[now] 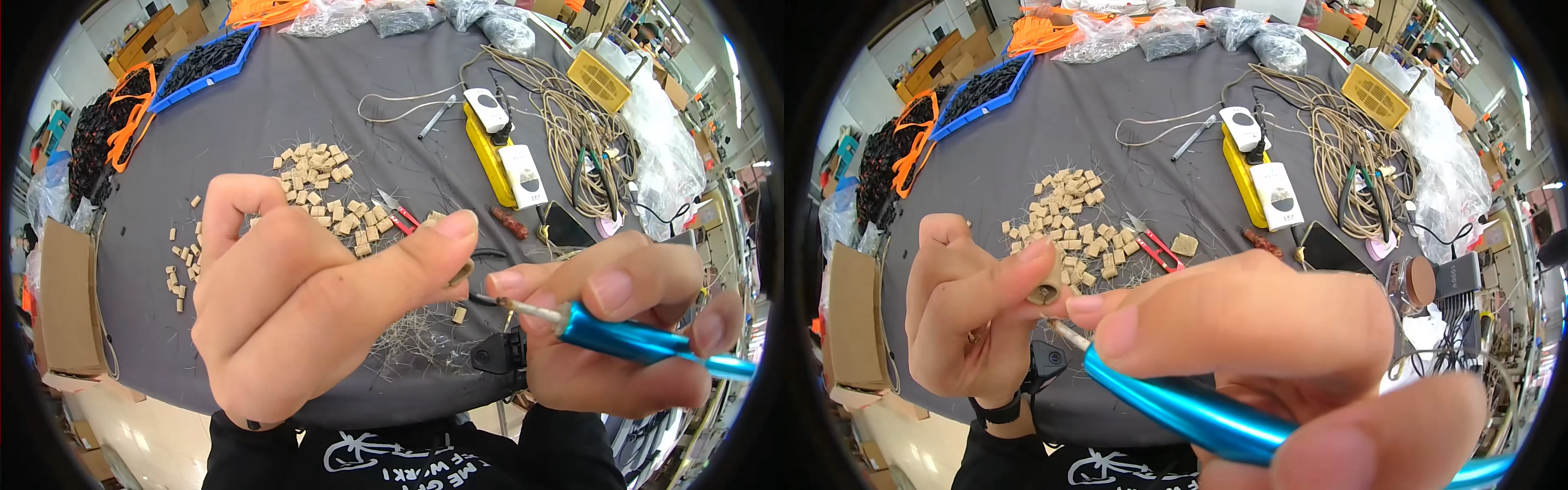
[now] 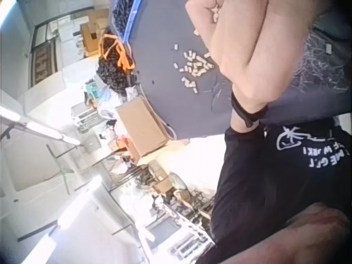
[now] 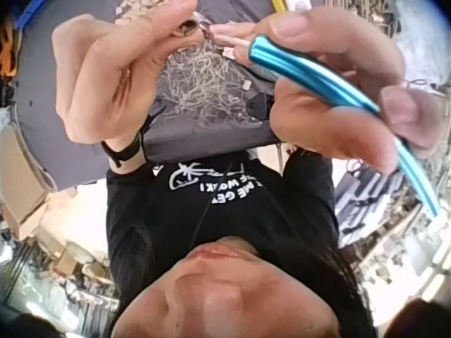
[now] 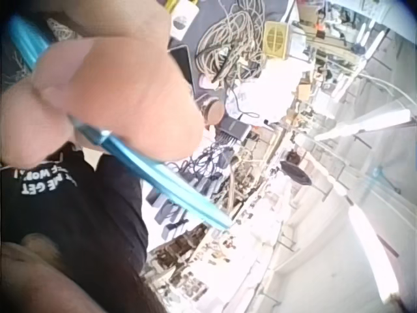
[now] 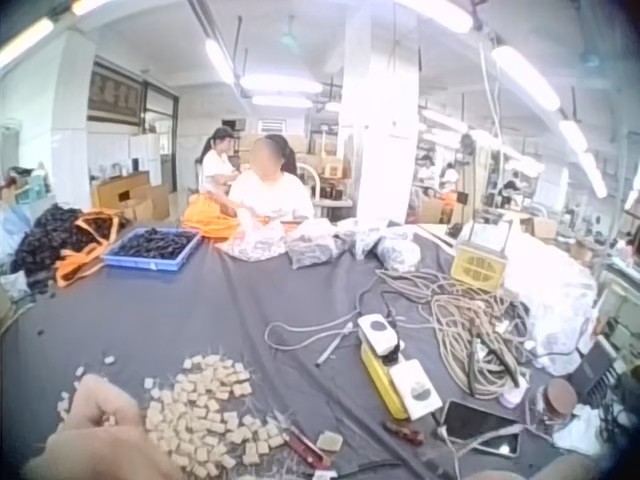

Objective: The person uses a blue-handled tool to insert and secure thin fibers into small beige cylindrical components. They repeatedly pick up components, insert fibers, and trim excess material using a red-handled tool. The workspace contains many similar components and loose fibers.

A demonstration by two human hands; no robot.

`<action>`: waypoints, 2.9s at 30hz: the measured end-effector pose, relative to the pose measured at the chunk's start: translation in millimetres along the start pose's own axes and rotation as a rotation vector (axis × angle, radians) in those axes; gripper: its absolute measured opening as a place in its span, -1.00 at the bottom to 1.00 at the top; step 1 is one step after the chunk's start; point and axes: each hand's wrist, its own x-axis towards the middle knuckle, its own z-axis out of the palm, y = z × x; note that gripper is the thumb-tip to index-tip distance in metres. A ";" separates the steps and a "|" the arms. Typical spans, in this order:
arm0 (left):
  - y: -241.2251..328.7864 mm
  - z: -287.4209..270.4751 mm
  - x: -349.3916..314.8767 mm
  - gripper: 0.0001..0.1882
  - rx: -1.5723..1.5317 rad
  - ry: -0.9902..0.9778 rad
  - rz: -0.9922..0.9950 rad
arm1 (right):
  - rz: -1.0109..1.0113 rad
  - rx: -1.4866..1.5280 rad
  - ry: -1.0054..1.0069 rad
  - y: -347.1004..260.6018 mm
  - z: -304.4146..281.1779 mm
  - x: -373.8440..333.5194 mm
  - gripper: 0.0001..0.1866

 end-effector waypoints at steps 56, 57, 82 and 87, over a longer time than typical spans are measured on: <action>-0.2 -0.2 5.2 -0.72 0.125 -0.021 0.031 | 0.991 0.370 0.029 0.2 -3.3 23.2 -0.66; -0.8 0.1 4.5 -0.71 0.119 -0.012 0.036 | 1.164 0.438 -0.022 0.7 -1.3 25.3 -0.63; -24.0 -9.2 3.3 -0.69 -0.045 -0.187 -0.013 | 1.276 0.382 -0.189 11.2 -3.4 25.9 -0.64; -19.1 -12.1 4.3 -0.68 0.029 -0.207 -0.027 | 1.217 0.300 -0.192 16.5 0.0 19.6 -0.72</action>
